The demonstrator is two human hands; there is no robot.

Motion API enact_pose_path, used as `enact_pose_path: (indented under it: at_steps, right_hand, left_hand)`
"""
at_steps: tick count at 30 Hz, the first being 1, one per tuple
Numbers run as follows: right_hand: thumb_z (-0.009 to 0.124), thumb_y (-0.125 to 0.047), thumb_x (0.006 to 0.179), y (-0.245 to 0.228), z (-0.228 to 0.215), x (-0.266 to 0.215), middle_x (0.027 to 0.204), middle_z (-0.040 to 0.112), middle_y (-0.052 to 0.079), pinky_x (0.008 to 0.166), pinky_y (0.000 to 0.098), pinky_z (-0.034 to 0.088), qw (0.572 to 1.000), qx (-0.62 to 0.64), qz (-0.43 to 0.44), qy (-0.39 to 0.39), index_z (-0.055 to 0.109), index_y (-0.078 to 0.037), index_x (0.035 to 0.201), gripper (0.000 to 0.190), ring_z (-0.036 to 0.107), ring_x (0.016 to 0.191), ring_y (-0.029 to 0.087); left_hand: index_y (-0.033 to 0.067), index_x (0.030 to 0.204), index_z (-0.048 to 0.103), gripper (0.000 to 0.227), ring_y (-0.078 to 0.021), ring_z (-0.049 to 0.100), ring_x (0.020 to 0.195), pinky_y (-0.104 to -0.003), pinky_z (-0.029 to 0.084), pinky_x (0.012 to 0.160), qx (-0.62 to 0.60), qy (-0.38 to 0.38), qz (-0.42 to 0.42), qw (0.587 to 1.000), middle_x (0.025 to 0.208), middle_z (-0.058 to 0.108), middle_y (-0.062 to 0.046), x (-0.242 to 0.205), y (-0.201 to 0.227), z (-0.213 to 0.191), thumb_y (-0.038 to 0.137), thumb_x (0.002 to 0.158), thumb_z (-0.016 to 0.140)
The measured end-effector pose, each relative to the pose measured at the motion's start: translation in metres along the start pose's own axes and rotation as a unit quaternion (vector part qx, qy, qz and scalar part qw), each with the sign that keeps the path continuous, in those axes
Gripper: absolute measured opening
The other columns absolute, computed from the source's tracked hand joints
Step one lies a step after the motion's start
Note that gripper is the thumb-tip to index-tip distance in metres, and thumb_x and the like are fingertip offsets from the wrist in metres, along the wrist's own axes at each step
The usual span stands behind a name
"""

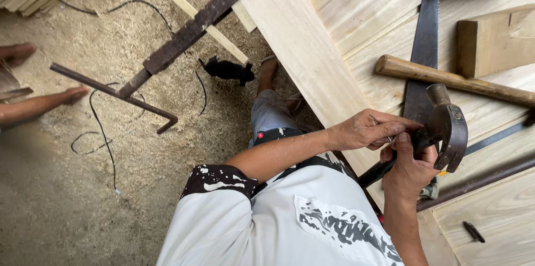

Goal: The person aligns a metal square on a wooden frame and then uses a hammer to drive nails into the wood to secure the pieces together. The person repeatedly picks up nails from a wooden box and hammers them into the frame.

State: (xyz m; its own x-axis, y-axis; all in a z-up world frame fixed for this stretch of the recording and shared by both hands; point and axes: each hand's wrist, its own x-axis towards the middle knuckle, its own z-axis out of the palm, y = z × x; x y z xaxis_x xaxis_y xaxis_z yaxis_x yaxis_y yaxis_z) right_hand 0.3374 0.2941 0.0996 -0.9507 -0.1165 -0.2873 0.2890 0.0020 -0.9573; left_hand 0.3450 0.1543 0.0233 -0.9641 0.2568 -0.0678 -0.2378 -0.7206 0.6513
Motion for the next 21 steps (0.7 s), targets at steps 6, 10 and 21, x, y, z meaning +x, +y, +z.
enact_pose_path:
  at_steps: [6, 10, 21]
  right_hand:
    - [0.067, -0.002, 0.107, -0.009, 0.011, 0.007, 0.08, 0.06, 0.007, 0.055, 0.0294, 0.044, 1.0, -0.009, 0.009, 0.002, 0.061, 0.0, 0.107, 0.006, 0.054, 0.06, 0.015]
    - [0.07, -0.005, 0.106, -0.016, 0.022, 0.016, 0.076, 0.06, 0.009, 0.055, 0.0323, 0.045, 1.0, 0.006, -0.001, 0.007, 0.06, 0.0, 0.105, 0.011, 0.054, 0.059, 0.017]
    - [0.062, 0.001, 0.107, -0.034, 0.02, 0.041, 0.07, 0.052, 0.007, 0.049, 0.0333, 0.043, 0.998, 0.008, -0.001, 0.067, 0.056, 0.0, 0.094, 0.015, 0.052, 0.053, 0.017]
  left_hand:
    - [0.0075, 0.149, 0.063, 0.044, -0.0058, 0.046, 0.064, -0.025, 0.042, 0.056, -0.021, -0.041, -0.046, 0.998, 0.106, 0.076, 0.005, 0.006, 0.017, -0.013, 0.034, 0.115, 0.054]
    - [0.0114, 0.135, 0.066, 0.036, -0.004, 0.044, 0.058, -0.022, 0.039, 0.05, -0.015, -0.031, -0.037, 0.999, 0.096, 0.064, 0.009, 0.006, 0.035, -0.02, 0.034, 0.109, 0.054]
    - [0.004, 0.093, 0.066, 0.032, -0.0132, 0.057, 0.066, -0.035, 0.05, 0.065, 0.444, 0.081, 0.054, 0.891, 0.071, 0.061, -0.002, 0.011, 0.024, -0.092, 0.035, 0.1, 0.069]
